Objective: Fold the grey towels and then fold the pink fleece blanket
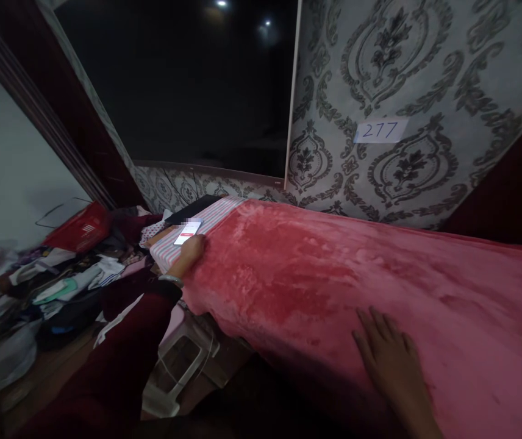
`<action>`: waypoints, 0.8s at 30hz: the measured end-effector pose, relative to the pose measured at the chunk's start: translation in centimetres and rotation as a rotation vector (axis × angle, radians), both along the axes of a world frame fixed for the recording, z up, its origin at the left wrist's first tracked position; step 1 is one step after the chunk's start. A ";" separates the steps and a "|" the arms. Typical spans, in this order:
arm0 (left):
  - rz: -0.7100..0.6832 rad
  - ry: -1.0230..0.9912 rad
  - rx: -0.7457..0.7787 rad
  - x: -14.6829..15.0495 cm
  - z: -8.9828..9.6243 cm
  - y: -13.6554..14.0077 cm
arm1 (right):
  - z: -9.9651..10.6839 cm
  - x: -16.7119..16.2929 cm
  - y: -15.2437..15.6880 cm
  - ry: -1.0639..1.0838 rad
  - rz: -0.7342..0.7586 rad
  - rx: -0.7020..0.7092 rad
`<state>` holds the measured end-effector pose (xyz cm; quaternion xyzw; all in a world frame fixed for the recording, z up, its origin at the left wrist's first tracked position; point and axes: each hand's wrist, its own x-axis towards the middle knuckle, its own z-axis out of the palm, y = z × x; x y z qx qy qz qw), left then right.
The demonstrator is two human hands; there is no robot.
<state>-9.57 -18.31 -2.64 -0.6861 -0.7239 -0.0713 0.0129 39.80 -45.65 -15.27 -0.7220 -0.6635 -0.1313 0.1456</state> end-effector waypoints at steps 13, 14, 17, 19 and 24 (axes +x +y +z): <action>0.123 -0.014 -0.027 1.8 1.3 4.0 | 0.0 -0.3 0.2 0.043 -0.046 -0.038; 0.128 -0.020 -0.016 1.7 1.3 4.1 | -0.1 -0.2 0.3 0.042 -0.043 -0.039; 0.156 -0.042 0.017 1.0 1.3 4.1 | -0.2 -0.2 0.3 0.045 -0.042 -0.026; 0.168 -0.051 0.037 0.5 1.4 4.1 | -0.2 -0.3 0.3 0.051 -0.039 -0.010; 0.146 -0.051 0.011 0.5 1.3 4.1 | 0.2 -0.7 0.3 0.067 -0.053 -0.002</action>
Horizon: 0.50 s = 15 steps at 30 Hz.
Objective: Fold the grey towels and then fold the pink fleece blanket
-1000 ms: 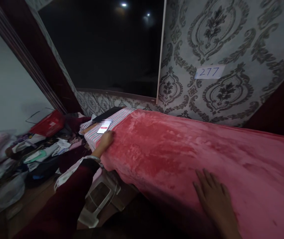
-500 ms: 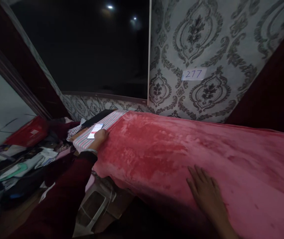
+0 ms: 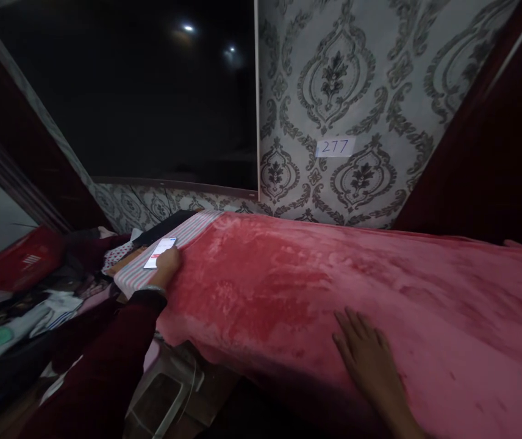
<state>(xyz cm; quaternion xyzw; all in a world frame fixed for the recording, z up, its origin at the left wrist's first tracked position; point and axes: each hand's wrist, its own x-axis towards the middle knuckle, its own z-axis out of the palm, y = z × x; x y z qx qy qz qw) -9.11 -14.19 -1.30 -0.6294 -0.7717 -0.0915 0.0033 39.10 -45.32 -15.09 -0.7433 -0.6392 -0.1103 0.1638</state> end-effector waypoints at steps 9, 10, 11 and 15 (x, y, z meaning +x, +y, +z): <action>-0.108 0.031 0.006 2.4 0.7 1.0 | 0.0 0.1 0.2 0.010 -0.003 -0.025; -0.124 0.038 0.009 2.6 0.8 1.0 | 0.0 0.1 0.1 0.010 -0.004 -0.026; -0.138 0.047 0.008 2.7 0.8 1.1 | 0.0 0.0 0.1 0.010 -0.007 -0.028; -0.144 0.084 -0.001 2.8 0.6 0.8 | 0.2 -0.1 0.0 0.018 -0.016 -0.044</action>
